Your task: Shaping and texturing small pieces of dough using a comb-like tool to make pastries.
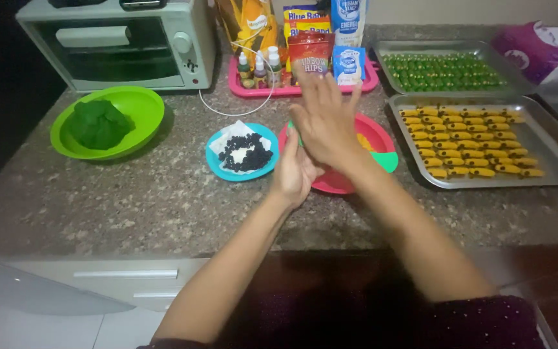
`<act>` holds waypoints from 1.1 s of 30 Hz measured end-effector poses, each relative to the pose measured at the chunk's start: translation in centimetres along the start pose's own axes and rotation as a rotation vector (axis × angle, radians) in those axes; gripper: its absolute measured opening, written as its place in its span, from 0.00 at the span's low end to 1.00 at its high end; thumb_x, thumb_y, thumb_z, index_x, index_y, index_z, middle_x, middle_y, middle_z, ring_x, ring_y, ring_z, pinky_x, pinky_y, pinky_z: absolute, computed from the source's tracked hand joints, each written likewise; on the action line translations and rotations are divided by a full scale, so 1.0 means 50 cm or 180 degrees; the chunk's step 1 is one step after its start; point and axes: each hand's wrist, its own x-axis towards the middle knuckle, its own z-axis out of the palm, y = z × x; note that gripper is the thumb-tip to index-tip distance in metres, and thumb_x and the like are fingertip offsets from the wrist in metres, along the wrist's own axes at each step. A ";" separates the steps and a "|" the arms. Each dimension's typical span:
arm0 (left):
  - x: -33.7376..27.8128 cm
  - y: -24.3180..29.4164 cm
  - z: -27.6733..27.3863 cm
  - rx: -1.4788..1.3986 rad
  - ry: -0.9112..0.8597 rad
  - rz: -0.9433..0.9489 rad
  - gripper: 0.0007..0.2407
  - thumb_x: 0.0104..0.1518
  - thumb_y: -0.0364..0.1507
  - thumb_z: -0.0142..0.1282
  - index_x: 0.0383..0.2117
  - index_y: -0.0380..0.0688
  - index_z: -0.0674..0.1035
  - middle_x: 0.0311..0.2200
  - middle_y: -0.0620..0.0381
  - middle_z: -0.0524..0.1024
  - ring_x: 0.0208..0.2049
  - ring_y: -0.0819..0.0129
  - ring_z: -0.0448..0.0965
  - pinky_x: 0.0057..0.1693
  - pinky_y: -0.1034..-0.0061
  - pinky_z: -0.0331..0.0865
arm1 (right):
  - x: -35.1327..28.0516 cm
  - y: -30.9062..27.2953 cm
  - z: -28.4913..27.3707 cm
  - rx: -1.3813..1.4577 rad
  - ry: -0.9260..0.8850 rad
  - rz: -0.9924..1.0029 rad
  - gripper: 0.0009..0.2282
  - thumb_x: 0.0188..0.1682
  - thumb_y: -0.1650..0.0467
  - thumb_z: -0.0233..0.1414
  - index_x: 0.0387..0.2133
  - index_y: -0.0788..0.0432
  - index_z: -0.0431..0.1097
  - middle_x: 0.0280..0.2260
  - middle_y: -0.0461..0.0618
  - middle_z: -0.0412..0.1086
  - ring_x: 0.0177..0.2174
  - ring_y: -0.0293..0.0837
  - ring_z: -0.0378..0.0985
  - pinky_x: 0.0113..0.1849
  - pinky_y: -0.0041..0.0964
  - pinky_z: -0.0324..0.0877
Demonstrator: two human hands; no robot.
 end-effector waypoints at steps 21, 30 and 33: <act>0.021 0.006 -0.023 -0.0561 -0.0132 -0.0648 0.34 0.64 0.46 0.40 0.70 0.36 0.46 0.60 0.19 0.61 0.59 0.26 0.67 0.63 0.45 0.65 | -0.012 0.035 -0.085 0.1390 0.0080 0.0606 0.27 0.56 0.54 0.17 0.55 0.53 0.57 0.57 0.63 0.68 0.52 0.62 0.74 0.50 0.64 0.67; 0.063 -0.041 -0.061 -0.0449 -0.0203 -0.0532 0.20 0.68 0.46 0.44 0.57 0.49 0.62 0.61 0.25 0.63 0.61 0.19 0.60 0.62 0.31 0.55 | -0.101 0.080 -0.012 0.1060 0.0351 0.0341 0.07 0.50 0.67 0.61 0.38 0.55 0.76 0.33 0.57 0.77 0.39 0.62 0.80 0.42 0.56 0.70; 0.074 -0.046 -0.080 -0.0523 -0.0151 -0.0563 0.18 0.68 0.45 0.45 0.56 0.51 0.67 0.59 0.29 0.67 0.60 0.24 0.66 0.61 0.34 0.62 | -0.103 0.096 -0.008 0.1007 0.0511 0.0471 0.07 0.51 0.66 0.61 0.35 0.55 0.77 0.32 0.56 0.78 0.38 0.60 0.80 0.43 0.53 0.71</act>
